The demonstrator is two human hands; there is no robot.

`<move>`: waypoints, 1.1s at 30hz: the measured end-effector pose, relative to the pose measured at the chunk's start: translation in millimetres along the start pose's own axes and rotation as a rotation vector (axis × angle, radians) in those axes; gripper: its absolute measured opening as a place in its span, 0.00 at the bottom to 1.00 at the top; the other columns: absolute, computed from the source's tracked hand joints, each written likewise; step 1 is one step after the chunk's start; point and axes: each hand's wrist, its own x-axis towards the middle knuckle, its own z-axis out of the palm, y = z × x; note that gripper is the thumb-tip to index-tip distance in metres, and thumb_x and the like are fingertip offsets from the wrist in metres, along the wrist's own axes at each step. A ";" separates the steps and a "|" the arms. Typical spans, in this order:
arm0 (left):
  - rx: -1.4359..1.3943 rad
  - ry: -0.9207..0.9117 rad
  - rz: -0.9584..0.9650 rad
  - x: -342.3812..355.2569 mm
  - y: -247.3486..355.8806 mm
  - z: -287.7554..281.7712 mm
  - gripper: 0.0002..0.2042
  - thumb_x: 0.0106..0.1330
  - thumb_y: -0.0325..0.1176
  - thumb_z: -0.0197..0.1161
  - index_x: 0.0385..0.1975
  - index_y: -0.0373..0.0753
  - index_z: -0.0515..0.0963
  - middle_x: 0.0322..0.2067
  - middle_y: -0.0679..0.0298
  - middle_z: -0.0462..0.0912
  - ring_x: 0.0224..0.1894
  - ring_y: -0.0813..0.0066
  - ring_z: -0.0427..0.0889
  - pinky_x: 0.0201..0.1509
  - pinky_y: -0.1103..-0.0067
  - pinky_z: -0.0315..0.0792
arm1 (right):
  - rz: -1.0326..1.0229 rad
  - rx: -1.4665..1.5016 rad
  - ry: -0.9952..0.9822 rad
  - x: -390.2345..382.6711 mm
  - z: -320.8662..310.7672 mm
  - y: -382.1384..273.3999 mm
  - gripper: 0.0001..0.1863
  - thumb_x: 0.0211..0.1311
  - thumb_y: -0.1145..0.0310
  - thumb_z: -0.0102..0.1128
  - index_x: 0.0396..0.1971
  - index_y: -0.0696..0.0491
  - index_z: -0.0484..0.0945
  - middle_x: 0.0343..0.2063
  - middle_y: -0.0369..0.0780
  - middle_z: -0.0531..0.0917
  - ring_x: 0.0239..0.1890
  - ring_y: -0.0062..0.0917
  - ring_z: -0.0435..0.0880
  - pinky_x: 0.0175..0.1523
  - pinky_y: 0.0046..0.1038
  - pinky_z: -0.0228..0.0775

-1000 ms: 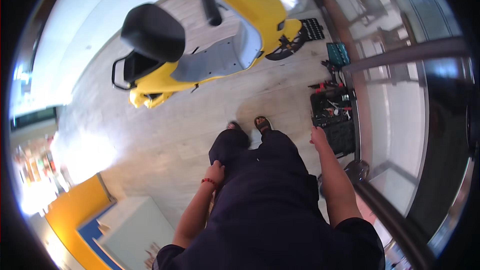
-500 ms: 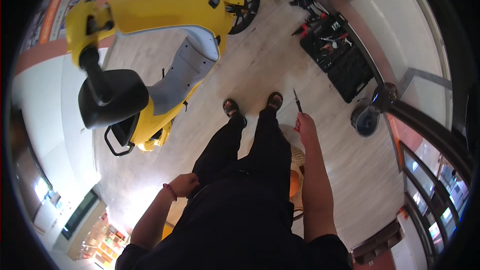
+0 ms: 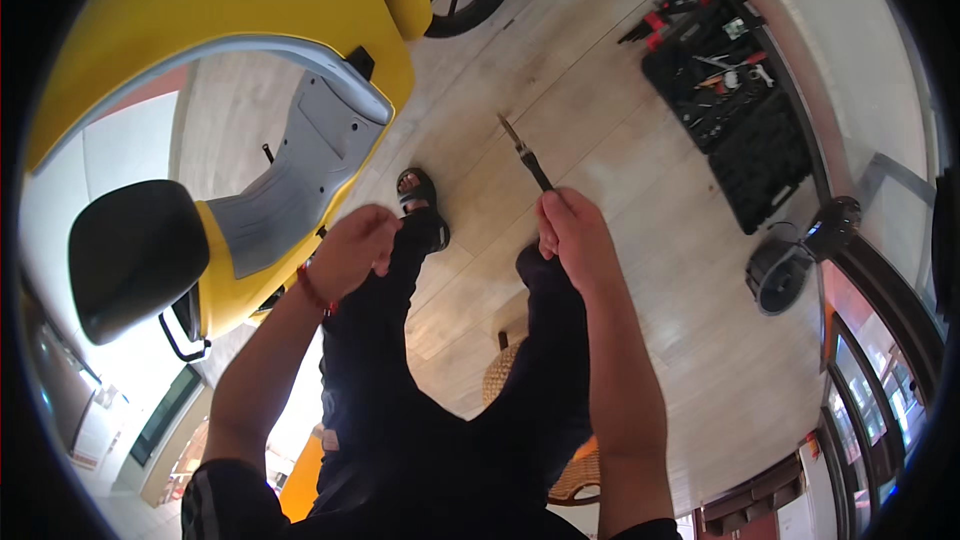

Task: The recorder is repairing or adjusting internal components and external panels of a small yellow electric scooter.

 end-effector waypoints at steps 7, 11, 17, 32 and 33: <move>-0.356 -0.084 0.264 125.0 12.9 10.7 0.15 0.68 0.31 0.44 0.51 0.34 0.64 0.38 0.60 0.75 0.33 0.76 0.78 0.39 0.81 0.73 | -0.064 -0.184 -0.266 95.9 10.5 -6.0 0.11 0.65 0.65 0.45 0.25 0.54 0.69 0.14 0.29 0.65 0.15 0.10 0.60 0.22 0.16 0.55; -0.553 -0.147 0.428 149.5 6.1 3.3 0.19 0.68 0.35 0.45 0.57 0.35 0.59 0.45 0.58 0.72 0.40 0.72 0.78 0.45 0.76 0.74 | -0.189 -0.346 -0.397 129.8 19.0 -2.8 0.10 0.64 0.65 0.46 0.26 0.55 0.70 0.15 0.29 0.66 0.17 0.10 0.62 0.22 0.15 0.56; -0.688 -0.128 0.611 166.0 2.3 -9.3 0.20 0.68 0.38 0.45 0.56 0.36 0.59 0.45 0.58 0.72 0.39 0.71 0.78 0.44 0.74 0.75 | -0.325 -0.502 -0.613 160.9 29.3 -4.1 0.09 0.63 0.67 0.47 0.28 0.57 0.71 0.16 0.29 0.65 0.19 0.09 0.60 0.24 0.15 0.53; -0.859 -0.176 0.842 188.2 3.1 -12.7 0.15 0.69 0.38 0.43 0.49 0.36 0.66 0.42 0.59 0.73 0.40 0.70 0.73 0.38 0.80 0.72 | -0.469 -0.385 -0.600 178.6 60.9 -4.1 0.12 0.62 0.67 0.47 0.22 0.58 0.68 0.12 0.38 0.69 0.15 0.20 0.67 0.22 0.24 0.57; -0.842 -0.146 0.831 188.3 3.3 -13.0 0.15 0.69 0.38 0.43 0.49 0.36 0.66 0.42 0.59 0.73 0.40 0.70 0.73 0.38 0.80 0.72 | -0.447 -0.417 -0.583 179.0 61.1 -6.3 0.12 0.62 0.67 0.47 0.22 0.58 0.68 0.12 0.38 0.69 0.15 0.20 0.67 0.22 0.24 0.57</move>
